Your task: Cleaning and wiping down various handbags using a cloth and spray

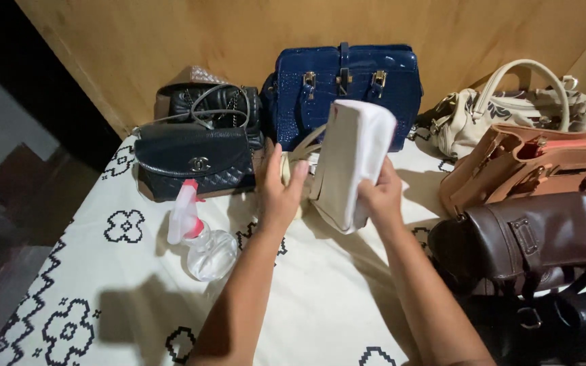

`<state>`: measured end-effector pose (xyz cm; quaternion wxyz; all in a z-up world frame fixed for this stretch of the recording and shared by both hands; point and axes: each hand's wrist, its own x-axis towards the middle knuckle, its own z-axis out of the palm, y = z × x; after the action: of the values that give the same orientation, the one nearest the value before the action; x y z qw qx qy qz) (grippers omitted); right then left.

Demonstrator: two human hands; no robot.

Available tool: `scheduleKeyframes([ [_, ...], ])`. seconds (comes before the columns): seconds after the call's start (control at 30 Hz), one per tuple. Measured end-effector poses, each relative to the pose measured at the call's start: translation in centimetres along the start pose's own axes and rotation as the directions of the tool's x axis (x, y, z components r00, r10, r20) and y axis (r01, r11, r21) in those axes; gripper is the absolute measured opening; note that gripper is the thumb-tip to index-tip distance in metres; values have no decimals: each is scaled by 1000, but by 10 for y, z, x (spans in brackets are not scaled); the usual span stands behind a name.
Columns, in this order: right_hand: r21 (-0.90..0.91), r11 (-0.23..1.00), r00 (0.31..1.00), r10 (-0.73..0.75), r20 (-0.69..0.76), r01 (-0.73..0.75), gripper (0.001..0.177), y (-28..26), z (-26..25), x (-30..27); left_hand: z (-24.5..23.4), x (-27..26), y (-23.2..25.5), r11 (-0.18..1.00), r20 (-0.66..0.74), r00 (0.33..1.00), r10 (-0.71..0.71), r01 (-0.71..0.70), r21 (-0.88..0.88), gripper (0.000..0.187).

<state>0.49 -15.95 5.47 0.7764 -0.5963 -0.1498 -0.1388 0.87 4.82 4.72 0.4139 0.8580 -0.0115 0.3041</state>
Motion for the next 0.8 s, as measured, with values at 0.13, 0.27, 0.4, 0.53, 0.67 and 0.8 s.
scheduleKeyframes([
  [0.13, -663, 476, 745, -640, 189, 578, 39, 0, 27, -14, -5, 2, 8, 531, 170, 985, -26, 158, -832, 81],
  [0.27, -810, 295, 845, -358, 398, 507, 12, 11, 35, -31, -30, 13, 16, 499, 238, 969, -60, 236, -834, 71],
  [0.4, -651, 567, 851, -197, 487, 504, 28, 8, 32, -28, -35, 21, 0, 488, 347, 904, -248, 427, -762, 71],
  [0.53, -509, 756, 911, -328, 249, 411, 33, 45, -2, 0, -35, 20, 0, 359, 303, 906, -294, 399, -844, 75],
  [0.67, -497, 862, 972, -25, -233, -97, 69, 38, -21, 13, -46, 16, 10, 182, 259, 956, -139, 282, -942, 77],
  [0.8, 397, 853, 934, 357, 33, -340, 72, 57, -41, 16, -38, 12, -3, -71, 156, 979, 130, 167, -983, 80],
])
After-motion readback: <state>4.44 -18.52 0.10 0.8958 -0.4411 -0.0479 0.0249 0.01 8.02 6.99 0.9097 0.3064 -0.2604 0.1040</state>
